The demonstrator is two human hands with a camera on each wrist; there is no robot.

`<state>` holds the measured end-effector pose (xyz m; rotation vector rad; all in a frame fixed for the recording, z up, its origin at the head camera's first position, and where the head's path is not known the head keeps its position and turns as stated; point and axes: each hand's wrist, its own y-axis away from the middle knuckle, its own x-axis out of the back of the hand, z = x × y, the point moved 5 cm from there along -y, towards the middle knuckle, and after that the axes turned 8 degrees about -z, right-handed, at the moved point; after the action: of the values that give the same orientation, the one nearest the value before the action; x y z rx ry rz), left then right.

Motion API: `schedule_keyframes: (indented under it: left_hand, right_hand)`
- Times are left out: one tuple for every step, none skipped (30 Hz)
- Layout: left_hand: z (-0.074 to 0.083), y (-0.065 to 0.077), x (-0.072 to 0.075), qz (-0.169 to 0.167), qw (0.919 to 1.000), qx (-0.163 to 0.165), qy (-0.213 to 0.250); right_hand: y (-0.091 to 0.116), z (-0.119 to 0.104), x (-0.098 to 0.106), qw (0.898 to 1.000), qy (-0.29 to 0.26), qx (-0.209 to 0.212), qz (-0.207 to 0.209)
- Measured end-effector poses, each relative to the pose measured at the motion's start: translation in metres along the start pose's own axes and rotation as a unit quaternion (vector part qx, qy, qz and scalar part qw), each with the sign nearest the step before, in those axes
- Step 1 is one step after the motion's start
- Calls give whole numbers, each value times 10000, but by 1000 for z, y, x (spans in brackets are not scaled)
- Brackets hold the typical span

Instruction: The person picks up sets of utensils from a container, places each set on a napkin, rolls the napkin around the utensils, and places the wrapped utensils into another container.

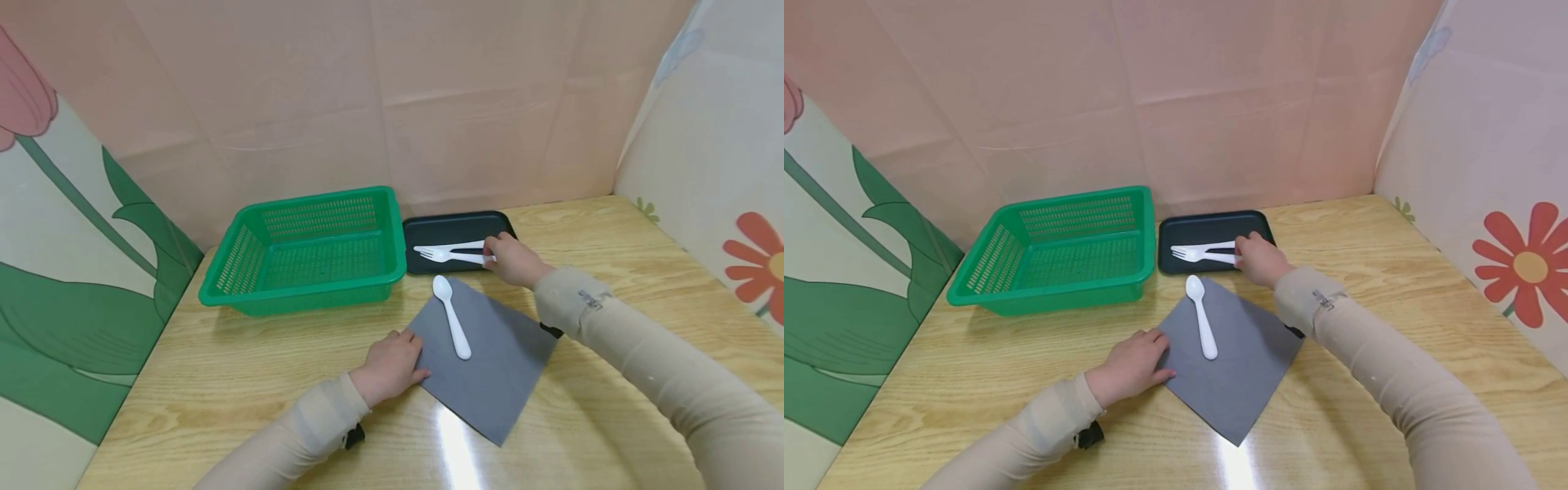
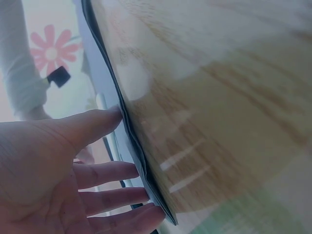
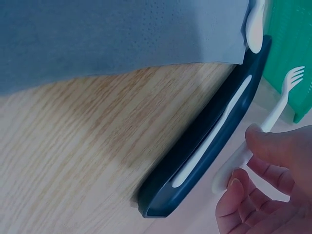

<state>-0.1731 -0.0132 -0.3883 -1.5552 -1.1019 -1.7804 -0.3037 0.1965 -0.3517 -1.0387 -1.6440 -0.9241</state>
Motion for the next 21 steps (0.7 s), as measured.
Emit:
schedule_keyframes:
  left_hand:
    - [0,0,0,-5,10000,0,6]
    - [0,0,0,-8,10000,-3,11]
    - [0,0,0,-13,10000,-7,21]
    - [0,0,0,-21,10000,-10,34]
    - [0,0,0,-21,10000,-16,46]
    - [0,0,0,-22,10000,-20,55]
    - [0,0,0,-15,10000,-25,59]
    - [0,0,0,-10,10000,-30,61]
    - [0,0,0,-3,10000,-35,62]
    - [0,0,0,5,10000,-41,61]
    - [0,-1,0,13,10000,-47,57]
    - [0,-1,0,19,10000,-50,57]
    - [-1,-1,0,21,10000,-52,55]
    - [-1,-1,-1,17,10000,-55,54]
    - [-1,-1,-1,14,10000,-56,53]
    - [-1,-1,0,9,10000,-54,51]
    - [-1,-1,0,-2,10000,-49,52]
    - [0,-1,0,-12,10000,-43,51]
    - [0,-1,0,-28,10000,-36,47]
    - [0,-1,0,-43,10000,-29,46]
    - [0,0,0,-60,10000,-19,45]
  right_hand:
    - [1,0,0,10000,1,16,10]
    - [1,-1,0,10000,9,21,14]
    - [1,-1,0,10000,13,22,10]
    - [2,-1,1,10000,20,29,11]
    - [2,-2,1,10000,12,28,5]
    - [2,-2,0,10000,13,14,-13]
    - [2,-2,0,10000,15,2,-29]
    - [2,-3,0,10000,13,-4,-51]
    - [2,-4,-1,10000,2,-29,-82]
    - [2,-4,-1,9999,6,-32,-106]
    - [2,-5,-2,9999,16,-43,-137]
    - [2,-5,-2,9998,38,-45,-164]
    - [2,-6,-3,9998,58,-42,-175]
    - [2,-6,-3,9998,75,-28,-180]
    - [2,-6,-4,9998,96,-14,-176]
    - [3,-7,-4,9998,119,8,-166]
    - [3,-7,-5,9998,123,13,-165]
    - [3,-7,-5,9998,122,21,-159]
    - [3,-8,-5,9998,124,36,-154]
    - [3,-8,-5,9998,123,44,-151]
    - [4,-8,-6,9998,118,39,-156]
